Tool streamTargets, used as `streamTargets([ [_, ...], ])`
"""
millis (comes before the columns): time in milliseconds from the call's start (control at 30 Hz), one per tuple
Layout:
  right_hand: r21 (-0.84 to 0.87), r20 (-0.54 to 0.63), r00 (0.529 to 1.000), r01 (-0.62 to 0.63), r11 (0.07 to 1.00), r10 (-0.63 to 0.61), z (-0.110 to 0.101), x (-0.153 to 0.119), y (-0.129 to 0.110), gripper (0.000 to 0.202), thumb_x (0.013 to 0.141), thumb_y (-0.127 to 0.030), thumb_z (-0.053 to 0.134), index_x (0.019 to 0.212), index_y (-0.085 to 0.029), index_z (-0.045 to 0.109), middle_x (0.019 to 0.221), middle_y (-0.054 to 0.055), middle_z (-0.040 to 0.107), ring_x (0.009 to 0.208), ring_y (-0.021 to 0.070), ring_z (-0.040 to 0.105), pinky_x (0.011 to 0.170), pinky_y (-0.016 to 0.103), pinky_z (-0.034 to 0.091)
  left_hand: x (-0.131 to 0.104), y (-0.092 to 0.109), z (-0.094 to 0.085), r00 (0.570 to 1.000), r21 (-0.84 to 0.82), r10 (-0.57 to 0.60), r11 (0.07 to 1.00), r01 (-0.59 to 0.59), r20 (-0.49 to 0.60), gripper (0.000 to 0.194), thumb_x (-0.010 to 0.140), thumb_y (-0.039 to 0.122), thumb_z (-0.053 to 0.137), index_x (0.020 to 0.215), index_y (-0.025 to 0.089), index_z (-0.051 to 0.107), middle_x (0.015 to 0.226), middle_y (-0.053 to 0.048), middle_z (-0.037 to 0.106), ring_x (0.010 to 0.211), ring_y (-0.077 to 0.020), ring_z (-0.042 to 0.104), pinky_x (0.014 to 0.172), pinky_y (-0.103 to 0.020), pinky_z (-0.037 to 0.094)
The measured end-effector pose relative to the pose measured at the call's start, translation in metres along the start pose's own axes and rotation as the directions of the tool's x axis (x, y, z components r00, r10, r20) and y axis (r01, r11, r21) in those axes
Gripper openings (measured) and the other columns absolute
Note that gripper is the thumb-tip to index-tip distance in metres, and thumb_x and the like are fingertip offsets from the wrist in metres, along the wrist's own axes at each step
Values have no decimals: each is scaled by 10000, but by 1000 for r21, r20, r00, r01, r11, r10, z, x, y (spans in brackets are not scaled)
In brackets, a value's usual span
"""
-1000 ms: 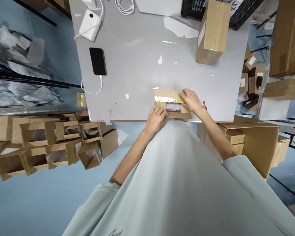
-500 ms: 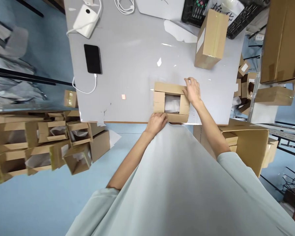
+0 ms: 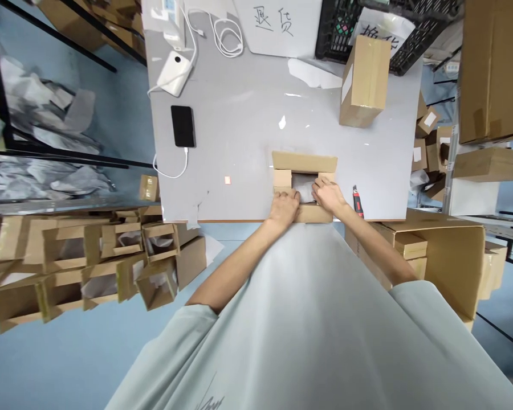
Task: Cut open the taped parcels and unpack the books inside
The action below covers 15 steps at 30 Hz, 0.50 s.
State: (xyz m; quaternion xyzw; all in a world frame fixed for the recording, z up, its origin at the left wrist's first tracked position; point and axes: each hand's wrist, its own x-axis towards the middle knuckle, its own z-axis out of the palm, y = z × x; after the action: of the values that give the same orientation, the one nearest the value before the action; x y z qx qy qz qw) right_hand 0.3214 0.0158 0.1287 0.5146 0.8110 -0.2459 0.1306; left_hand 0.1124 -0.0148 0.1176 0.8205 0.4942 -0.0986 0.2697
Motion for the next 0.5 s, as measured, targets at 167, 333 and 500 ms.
streamTargets([
  [167,122,-204,967,-132,984,155,3,-50,15,399,1197,-345,509,1496,-191,724,1567,214,687,1392,392,594,1088,507,593,-37,-31,-14,989,-65,-51,997,43,-139,530,1114,355,627,1605,155,623,1455,-255,717,1143,-420,772,1026,-533,515],
  [333,230,-208,898,-341,912,388,24,-88,31,390,1162,-354,568,1459,-175,745,1515,228,706,1372,437,580,1061,569,619,-53,-68,-15,958,-216,-177,968,127,-228,442,1108,410,615,1473,183,718,1444,-239,739,1148,-455,751,1032,-584,517],
  [500,260,-187,890,-362,895,415,45,-93,22,363,1121,-273,638,1455,-189,753,1529,211,677,1393,417,590,1163,589,585,-50,-65,-13,922,-280,-297,933,225,-248,410,1077,393,661,1422,191,755,1331,-234,795,1371,-534,641,1181,-685,449],
])
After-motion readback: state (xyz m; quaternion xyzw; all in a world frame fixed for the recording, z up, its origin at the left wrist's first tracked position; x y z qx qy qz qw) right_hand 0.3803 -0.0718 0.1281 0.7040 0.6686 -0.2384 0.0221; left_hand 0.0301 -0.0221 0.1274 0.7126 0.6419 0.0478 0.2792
